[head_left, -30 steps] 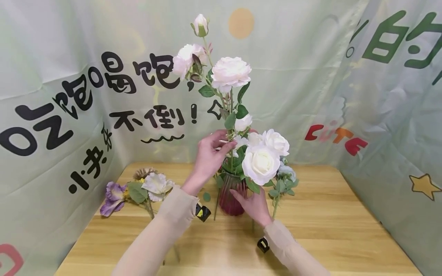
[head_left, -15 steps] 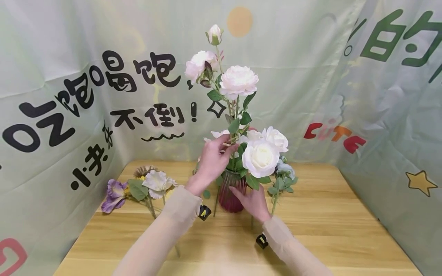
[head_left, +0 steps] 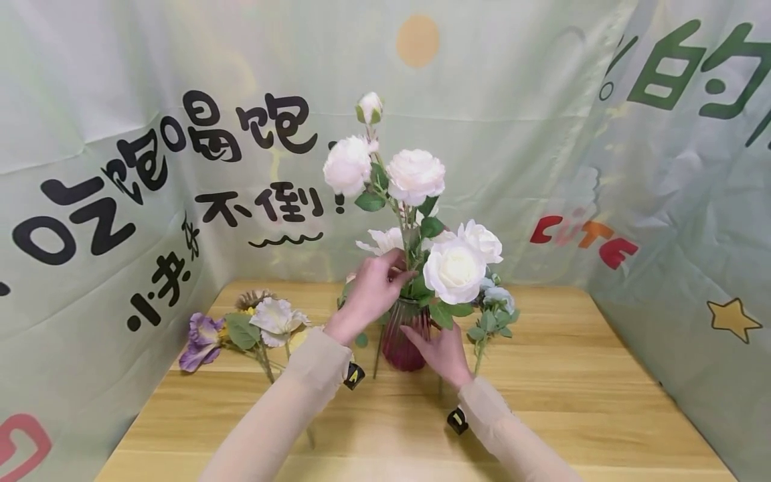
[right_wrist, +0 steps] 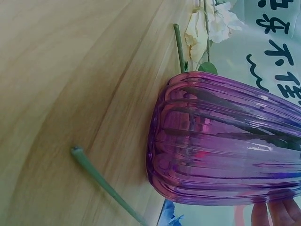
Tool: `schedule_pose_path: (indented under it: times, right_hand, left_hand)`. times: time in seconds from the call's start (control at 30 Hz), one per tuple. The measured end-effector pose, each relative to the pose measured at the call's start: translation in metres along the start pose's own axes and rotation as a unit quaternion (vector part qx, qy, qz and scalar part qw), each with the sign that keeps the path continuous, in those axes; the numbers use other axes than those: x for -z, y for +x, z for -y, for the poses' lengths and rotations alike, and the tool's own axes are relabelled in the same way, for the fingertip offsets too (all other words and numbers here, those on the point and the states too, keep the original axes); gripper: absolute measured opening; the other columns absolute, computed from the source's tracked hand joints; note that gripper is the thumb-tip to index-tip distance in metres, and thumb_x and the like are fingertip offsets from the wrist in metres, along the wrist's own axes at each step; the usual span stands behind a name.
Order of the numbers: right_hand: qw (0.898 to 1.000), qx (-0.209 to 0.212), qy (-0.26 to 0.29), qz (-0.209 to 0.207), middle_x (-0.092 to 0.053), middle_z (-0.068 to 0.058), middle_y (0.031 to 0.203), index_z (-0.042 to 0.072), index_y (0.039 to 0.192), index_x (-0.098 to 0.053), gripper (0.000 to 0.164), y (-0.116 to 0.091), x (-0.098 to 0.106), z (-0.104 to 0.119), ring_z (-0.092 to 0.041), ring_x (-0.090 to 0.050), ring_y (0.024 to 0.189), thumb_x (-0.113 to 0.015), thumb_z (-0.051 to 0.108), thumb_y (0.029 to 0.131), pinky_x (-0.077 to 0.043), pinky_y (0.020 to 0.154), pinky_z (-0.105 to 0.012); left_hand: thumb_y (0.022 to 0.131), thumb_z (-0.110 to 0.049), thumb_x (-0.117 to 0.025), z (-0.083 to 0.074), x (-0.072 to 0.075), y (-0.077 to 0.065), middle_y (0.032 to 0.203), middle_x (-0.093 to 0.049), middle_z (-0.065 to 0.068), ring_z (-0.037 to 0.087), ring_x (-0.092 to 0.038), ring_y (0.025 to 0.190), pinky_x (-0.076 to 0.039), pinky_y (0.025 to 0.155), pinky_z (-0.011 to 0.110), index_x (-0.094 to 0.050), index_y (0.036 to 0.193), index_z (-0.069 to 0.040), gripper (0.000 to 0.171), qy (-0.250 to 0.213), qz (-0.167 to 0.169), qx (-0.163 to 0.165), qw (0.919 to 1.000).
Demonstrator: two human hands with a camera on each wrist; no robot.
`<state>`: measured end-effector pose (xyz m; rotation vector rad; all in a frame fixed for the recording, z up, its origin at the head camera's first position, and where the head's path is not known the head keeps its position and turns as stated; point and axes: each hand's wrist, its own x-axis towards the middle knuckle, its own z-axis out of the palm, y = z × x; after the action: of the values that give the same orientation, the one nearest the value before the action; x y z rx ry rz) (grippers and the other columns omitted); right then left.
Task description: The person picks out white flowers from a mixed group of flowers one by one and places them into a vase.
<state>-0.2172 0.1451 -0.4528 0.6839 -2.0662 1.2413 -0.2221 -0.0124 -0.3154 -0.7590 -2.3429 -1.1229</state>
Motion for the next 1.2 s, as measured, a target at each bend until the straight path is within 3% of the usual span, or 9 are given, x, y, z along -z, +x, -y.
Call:
schedule_pose_path:
  times: [0.3, 0.47, 0.63, 0.8, 0.9, 1.03, 1.2]
  right_hand:
    - [1.0, -0.004, 0.008, 0.0, -0.057, -0.011, 0.125, 0.008, 0.132, -0.044, 0.067, 0.003, 0.006, 0.022, -0.027, -0.054, 0.114, -0.079, 0.006, 0.075, -0.048, 0.092, -0.046]
    - [0.999, -0.015, 0.034, 0.0, -0.051, -0.012, 0.133, 0.012, 0.139, -0.038, 0.076, 0.003, 0.006, 0.021, -0.03, -0.05, 0.12, -0.078, 0.004, 0.075, -0.048, 0.091, -0.049]
    - [1.0, -0.022, 0.022, 0.002, -0.051, -0.012, 0.133, 0.011, 0.139, -0.039, 0.076, 0.002, 0.006, 0.022, -0.03, -0.051, 0.118, -0.079, 0.007, 0.074, -0.05, 0.089, -0.049]
    - [1.0, -0.024, 0.019, -0.001, -0.053, -0.013, 0.131, 0.009, 0.137, -0.04, 0.074, 0.002, 0.006, 0.022, -0.03, -0.052, 0.117, -0.079, 0.007, 0.074, -0.05, 0.088, -0.05]
    - [1.0, -0.019, 0.017, -0.002, -0.054, -0.013, 0.13, 0.009, 0.137, -0.04, 0.074, 0.002, 0.007, 0.022, -0.03, -0.052, 0.117, -0.079, 0.007, 0.075, -0.05, 0.088, -0.049]
    - [1.0, -0.007, 0.012, -0.004, -0.055, -0.013, 0.129, 0.007, 0.135, -0.043, 0.071, 0.003, 0.007, 0.023, -0.029, -0.053, 0.117, -0.079, 0.006, 0.074, -0.049, 0.092, -0.046]
    - [1.0, -0.005, 0.004, -0.003, -0.057, -0.013, 0.125, 0.005, 0.131, -0.046, 0.066, 0.004, 0.007, 0.025, -0.028, -0.055, 0.113, -0.079, 0.004, 0.074, -0.049, 0.091, -0.045]
  left_hand:
    - [0.087, -0.003, -0.061, 0.003, -0.002, -0.003, 0.086, -0.069, 0.008, 0.017, -0.065, 0.075, -0.054, 0.066, 0.028, -0.061, 0.09, -0.008, 0.005, 0.071, 0.062, 0.002, 0.9956]
    - [0.09, -0.008, -0.062, 0.002, -0.002, -0.004, 0.09, -0.07, 0.009, 0.018, -0.066, 0.078, -0.055, 0.069, 0.029, -0.062, 0.099, -0.006, 0.01, 0.076, 0.087, 0.008, 0.9933]
    - [0.082, -0.001, -0.067, 0.003, -0.003, -0.007, 0.085, -0.069, 0.009, 0.016, -0.065, 0.073, -0.055, 0.065, 0.023, -0.06, 0.103, -0.001, 0.023, 0.063, 0.068, 0.0, 0.9957]
    - [0.081, 0.0, -0.067, 0.003, -0.004, -0.008, 0.078, -0.066, 0.005, 0.014, -0.062, 0.067, -0.053, 0.059, 0.025, -0.06, 0.104, -0.003, 0.024, 0.114, 0.031, -0.043, 0.9921]
    - [0.082, 0.003, -0.063, 0.002, -0.005, -0.006, 0.079, -0.064, 0.005, 0.016, -0.062, 0.071, -0.053, 0.061, 0.028, -0.059, 0.103, -0.006, 0.023, 0.124, 0.038, -0.049, 0.9903]
    - [0.083, 0.009, -0.056, -0.001, -0.004, -0.004, 0.082, -0.064, 0.007, 0.019, -0.062, 0.075, -0.053, 0.063, 0.03, -0.058, 0.103, -0.006, 0.025, 0.102, 0.069, -0.016, 0.9922]
    - [0.086, 0.006, -0.051, -0.001, -0.001, -0.004, 0.102, -0.067, 0.013, 0.023, -0.064, 0.087, -0.055, 0.071, 0.032, -0.052, 0.127, -0.004, 0.043, 0.066, 0.09, 0.019, 0.9936]
